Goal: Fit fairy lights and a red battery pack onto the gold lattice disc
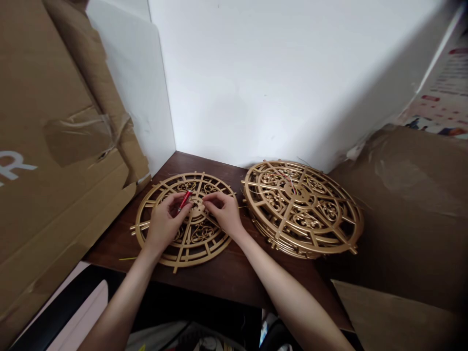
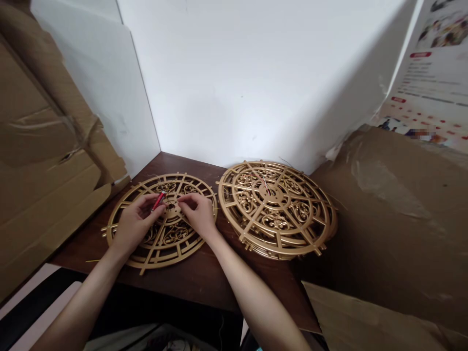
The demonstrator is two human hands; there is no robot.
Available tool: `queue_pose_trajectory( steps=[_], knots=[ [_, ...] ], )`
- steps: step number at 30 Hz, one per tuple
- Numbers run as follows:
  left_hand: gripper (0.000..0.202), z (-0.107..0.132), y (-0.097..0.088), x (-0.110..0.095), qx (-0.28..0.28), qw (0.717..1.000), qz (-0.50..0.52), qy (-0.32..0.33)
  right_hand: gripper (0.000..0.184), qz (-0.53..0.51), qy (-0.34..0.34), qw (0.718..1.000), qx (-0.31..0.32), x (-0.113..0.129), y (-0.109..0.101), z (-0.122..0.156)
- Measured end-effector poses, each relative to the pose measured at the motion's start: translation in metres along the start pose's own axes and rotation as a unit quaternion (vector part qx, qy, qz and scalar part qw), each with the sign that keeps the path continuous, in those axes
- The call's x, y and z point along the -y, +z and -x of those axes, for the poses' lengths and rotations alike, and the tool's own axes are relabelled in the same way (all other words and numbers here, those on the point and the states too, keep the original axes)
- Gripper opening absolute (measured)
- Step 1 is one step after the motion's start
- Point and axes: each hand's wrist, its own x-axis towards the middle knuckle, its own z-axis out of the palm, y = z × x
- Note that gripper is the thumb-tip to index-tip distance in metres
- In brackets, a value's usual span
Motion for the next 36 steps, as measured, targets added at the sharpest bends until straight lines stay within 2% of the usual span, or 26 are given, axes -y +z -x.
queue_pose_trajectory(
  steps=[4,7,12,18,26,36],
  knots=[
    [0.047,-0.0004,-0.0022,-0.0002,0.034,0.999,-0.004,-0.001,0.008,-0.003,-0.002,1.0,0.026,0.0012,0.0018,0.0],
    [0.046,-0.0002,-0.0026,0.0021,0.049,0.998,-0.047,0.014,0.009,-0.015,-0.016,0.999,0.047,0.0014,0.0026,0.0006],
    [0.041,0.0009,-0.0017,0.0061,0.066,0.996,-0.059,0.023,0.01,-0.025,-0.02,0.998,0.05,0.001,0.0025,0.0008],
    [0.041,0.0021,-0.0019,0.0036,0.062,0.996,-0.053,0.022,0.012,-0.034,-0.01,0.998,0.054,0.002,0.002,0.0006],
    [0.043,0.002,-0.0017,-0.0001,0.05,0.998,-0.038,0.019,0.027,-0.055,-0.015,0.996,0.069,0.0003,0.0015,-0.0003],
    [0.043,0.0029,-0.0004,-0.0011,0.043,0.998,-0.039,0.014,0.011,-0.015,-0.016,0.997,0.073,0.0016,0.0009,0.0014]
  ],
)
